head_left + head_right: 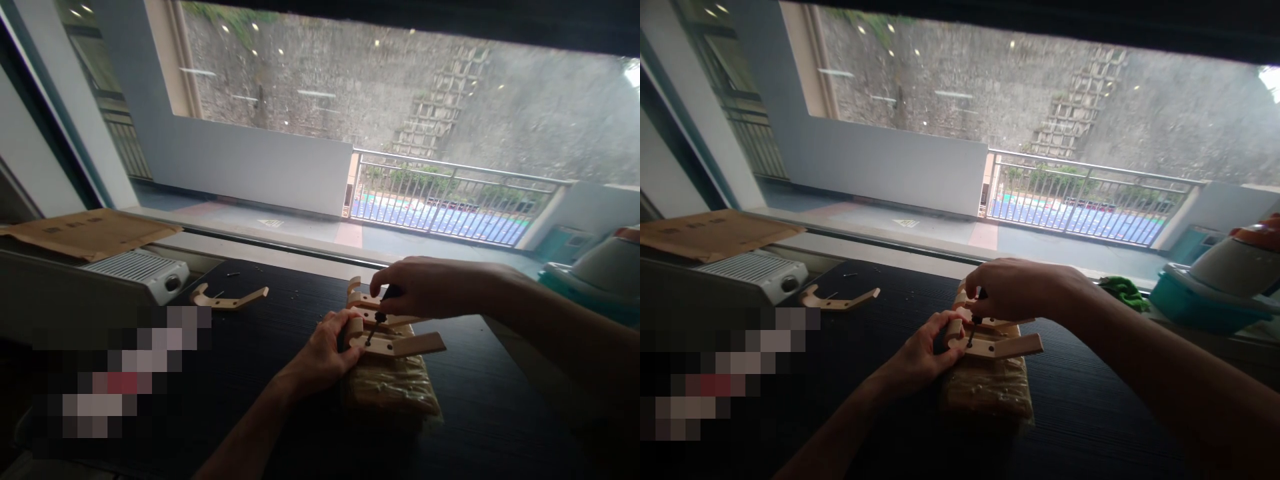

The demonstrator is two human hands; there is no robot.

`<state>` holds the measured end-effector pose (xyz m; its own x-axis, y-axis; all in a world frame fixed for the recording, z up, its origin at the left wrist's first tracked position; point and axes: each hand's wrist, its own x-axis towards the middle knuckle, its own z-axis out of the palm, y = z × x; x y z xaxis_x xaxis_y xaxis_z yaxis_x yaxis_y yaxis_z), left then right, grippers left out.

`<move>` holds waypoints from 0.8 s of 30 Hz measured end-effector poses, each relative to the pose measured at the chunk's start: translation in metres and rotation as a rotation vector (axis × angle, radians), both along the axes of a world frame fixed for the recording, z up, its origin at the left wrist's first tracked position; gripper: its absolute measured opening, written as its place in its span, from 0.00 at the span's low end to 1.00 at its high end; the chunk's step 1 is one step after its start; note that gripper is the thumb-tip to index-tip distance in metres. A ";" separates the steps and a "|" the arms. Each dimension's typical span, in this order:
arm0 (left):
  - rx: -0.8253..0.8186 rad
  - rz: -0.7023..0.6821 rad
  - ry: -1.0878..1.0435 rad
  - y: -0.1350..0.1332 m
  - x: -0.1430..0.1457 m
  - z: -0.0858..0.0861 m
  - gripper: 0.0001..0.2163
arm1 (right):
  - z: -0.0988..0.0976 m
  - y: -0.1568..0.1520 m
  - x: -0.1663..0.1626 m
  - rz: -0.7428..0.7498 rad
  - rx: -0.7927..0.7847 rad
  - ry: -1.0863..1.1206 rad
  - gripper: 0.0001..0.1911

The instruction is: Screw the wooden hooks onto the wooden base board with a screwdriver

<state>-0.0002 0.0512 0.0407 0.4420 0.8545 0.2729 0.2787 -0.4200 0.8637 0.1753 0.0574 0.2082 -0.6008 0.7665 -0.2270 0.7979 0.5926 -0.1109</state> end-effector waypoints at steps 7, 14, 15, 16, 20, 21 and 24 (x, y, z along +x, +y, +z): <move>-0.014 0.000 -0.017 0.001 -0.001 0.001 0.20 | 0.001 -0.003 -0.002 0.020 -0.008 -0.049 0.13; -0.035 -0.008 -0.027 0.001 0.000 0.001 0.19 | -0.006 -0.005 -0.004 -0.030 0.028 -0.084 0.15; -0.043 -0.006 -0.033 0.001 0.000 0.001 0.19 | -0.005 -0.005 -0.004 -0.034 0.038 -0.094 0.15; -0.053 -0.008 -0.031 0.001 0.000 0.001 0.19 | -0.005 -0.005 -0.004 -0.035 0.048 -0.098 0.15; -0.063 -0.002 -0.014 0.002 0.000 0.000 0.20 | -0.002 -0.005 0.001 -0.020 0.003 -0.029 0.14; -0.056 0.001 -0.013 0.001 0.000 0.000 0.21 | -0.001 -0.004 0.002 -0.013 -0.008 0.001 0.13; -0.034 0.001 -0.003 0.001 0.000 0.001 0.20 | 0.001 -0.002 0.007 0.022 -0.002 0.031 0.12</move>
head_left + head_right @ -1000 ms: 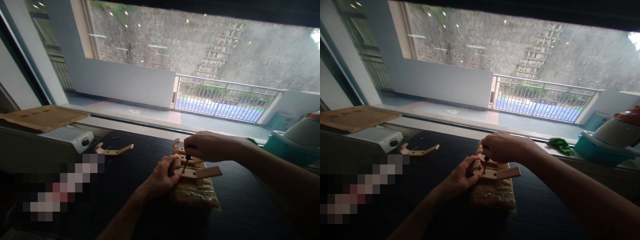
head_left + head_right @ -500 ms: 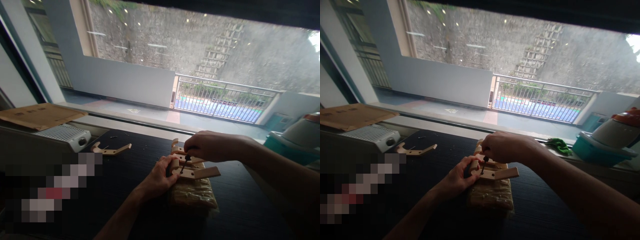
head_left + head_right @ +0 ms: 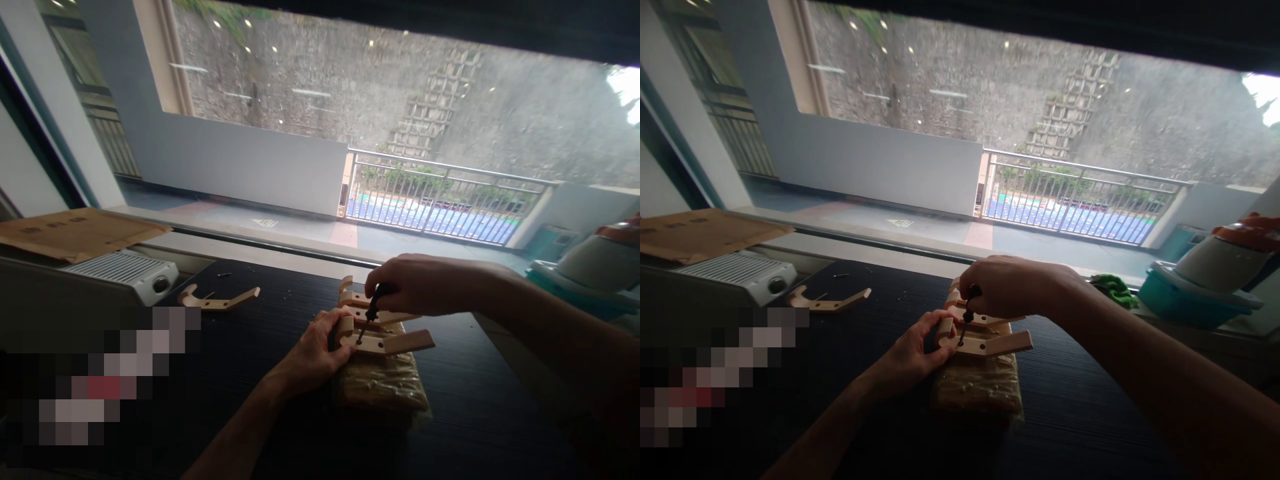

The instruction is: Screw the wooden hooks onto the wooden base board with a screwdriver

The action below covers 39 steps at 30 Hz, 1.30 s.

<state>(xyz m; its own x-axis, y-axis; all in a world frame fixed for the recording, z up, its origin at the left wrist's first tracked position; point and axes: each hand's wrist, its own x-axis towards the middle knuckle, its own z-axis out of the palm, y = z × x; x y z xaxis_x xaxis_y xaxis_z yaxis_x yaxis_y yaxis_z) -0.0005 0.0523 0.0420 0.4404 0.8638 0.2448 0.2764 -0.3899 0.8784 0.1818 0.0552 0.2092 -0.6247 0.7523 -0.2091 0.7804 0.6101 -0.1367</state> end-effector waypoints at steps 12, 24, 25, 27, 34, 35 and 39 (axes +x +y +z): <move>0.033 -0.003 0.012 0.001 -0.001 -0.001 0.20 | -0.004 0.008 -0.006 -0.028 0.011 -0.064 0.14; 0.056 0.022 0.009 -0.001 0.000 -0.003 0.20 | -0.006 0.006 0.001 -0.010 0.007 -0.055 0.14; 0.056 0.019 0.009 -0.001 0.000 -0.003 0.20 | -0.005 0.007 0.001 -0.001 -0.003 -0.052 0.14; 0.056 0.025 0.000 -0.001 0.000 -0.004 0.20 | -0.005 0.007 0.000 0.034 -0.007 -0.057 0.13; 0.070 0.024 0.033 -0.001 0.000 -0.007 0.20 | -0.012 0.014 0.000 -0.002 -0.011 -0.066 0.13; 0.075 0.025 0.041 -0.001 0.000 -0.007 0.20 | -0.013 0.014 0.001 -0.014 -0.013 -0.061 0.14; 0.082 0.039 0.051 -0.001 0.000 -0.007 0.20 | -0.013 0.012 -0.001 -0.039 -0.027 -0.053 0.15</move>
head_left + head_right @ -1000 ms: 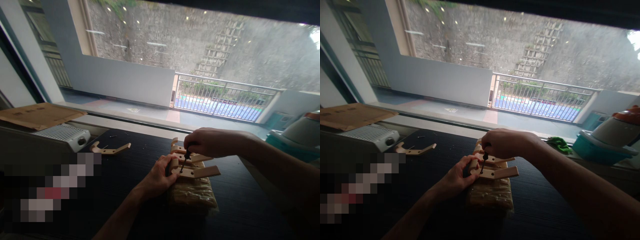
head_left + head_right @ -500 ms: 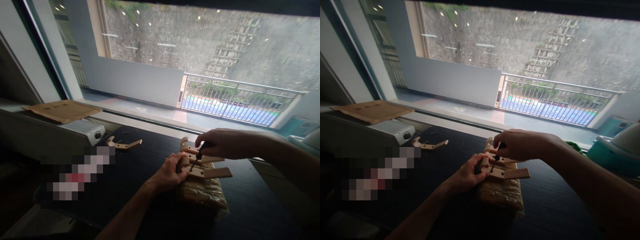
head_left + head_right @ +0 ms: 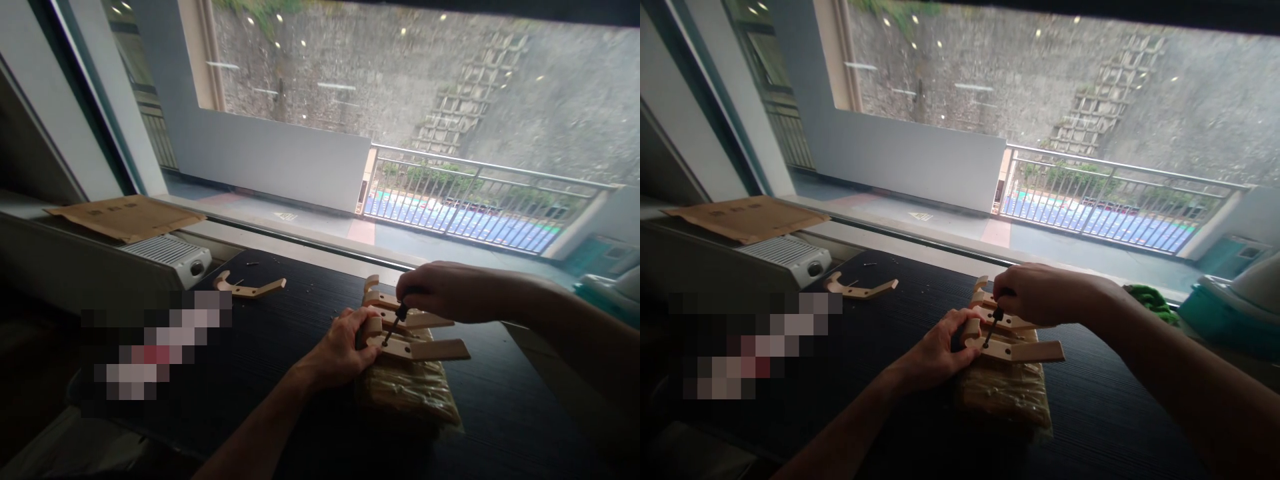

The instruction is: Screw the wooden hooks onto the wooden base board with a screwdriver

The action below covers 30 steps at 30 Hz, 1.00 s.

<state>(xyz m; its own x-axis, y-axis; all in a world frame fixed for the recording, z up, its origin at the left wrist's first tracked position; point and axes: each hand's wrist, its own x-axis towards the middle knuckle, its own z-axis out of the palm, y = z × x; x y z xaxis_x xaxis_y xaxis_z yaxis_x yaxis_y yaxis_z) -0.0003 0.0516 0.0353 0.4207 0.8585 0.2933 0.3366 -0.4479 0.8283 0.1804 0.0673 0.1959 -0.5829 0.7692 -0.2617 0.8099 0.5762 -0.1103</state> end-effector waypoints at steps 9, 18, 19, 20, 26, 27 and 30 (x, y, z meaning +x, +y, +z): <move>-0.011 -0.018 -0.006 0.000 0.000 0.001 0.19 | 0.006 -0.005 -0.001 -0.010 0.062 0.036 0.17; -0.048 -0.045 -0.002 0.000 -0.001 0.006 0.18 | 0.005 -0.006 -0.003 0.078 0.106 0.049 0.13; -0.050 -0.044 -0.002 0.000 -0.001 0.006 0.18 | 0.004 -0.006 -0.003 0.067 0.116 0.049 0.13; -0.050 -0.043 -0.004 0.000 -0.001 0.007 0.18 | 0.002 -0.007 -0.003 0.057 0.121 0.049 0.13; -0.056 -0.034 -0.009 -0.001 -0.001 0.008 0.18 | -0.003 -0.008 -0.003 0.040 0.191 0.025 0.14; -0.061 -0.032 -0.009 -0.001 -0.001 0.008 0.19 | -0.002 -0.008 -0.003 0.042 0.192 0.021 0.14; -0.072 -0.021 -0.007 -0.001 0.000 0.008 0.19 | 0.001 -0.008 -0.002 0.008 0.127 0.051 0.14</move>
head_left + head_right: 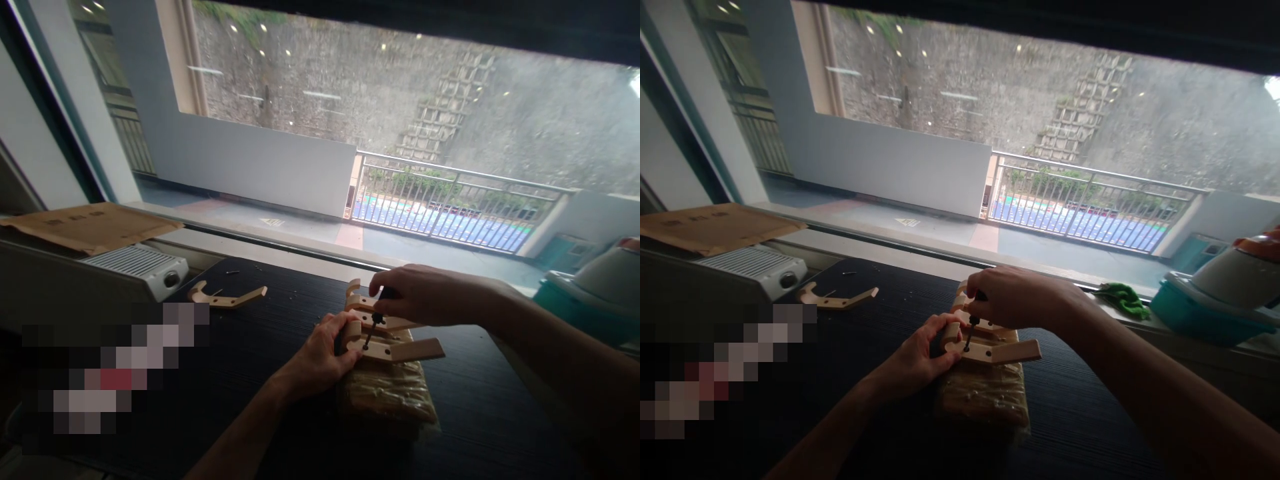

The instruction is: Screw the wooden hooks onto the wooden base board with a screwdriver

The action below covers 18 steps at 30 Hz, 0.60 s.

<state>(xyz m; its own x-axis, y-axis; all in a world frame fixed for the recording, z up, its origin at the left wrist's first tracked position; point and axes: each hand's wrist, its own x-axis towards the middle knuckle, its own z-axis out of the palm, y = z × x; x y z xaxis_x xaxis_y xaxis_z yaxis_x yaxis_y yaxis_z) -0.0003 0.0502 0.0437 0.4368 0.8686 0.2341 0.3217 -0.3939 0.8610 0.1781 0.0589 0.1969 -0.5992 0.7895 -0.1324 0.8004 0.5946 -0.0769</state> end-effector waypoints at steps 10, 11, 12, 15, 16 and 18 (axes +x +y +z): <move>-0.032 -0.010 0.021 0.001 0.000 0.002 0.21 | 0.002 0.002 0.003 0.057 -0.050 0.025 0.12; -0.032 -0.010 0.022 0.001 0.000 0.002 0.21 | 0.001 0.002 0.003 0.049 -0.049 0.032 0.13; -0.029 -0.012 0.022 0.001 0.000 0.002 0.21 | 0.000 0.003 0.003 0.041 -0.052 0.040 0.13; -0.023 -0.015 0.020 0.001 0.000 0.001 0.21 | -0.002 0.004 0.003 0.017 -0.067 0.050 0.14; -0.024 -0.014 0.017 0.001 0.000 0.001 0.21 | -0.003 0.004 0.003 0.012 -0.066 0.048 0.14; -0.025 -0.014 0.007 0.001 -0.001 0.001 0.21 | -0.003 0.004 0.002 0.008 -0.050 0.044 0.14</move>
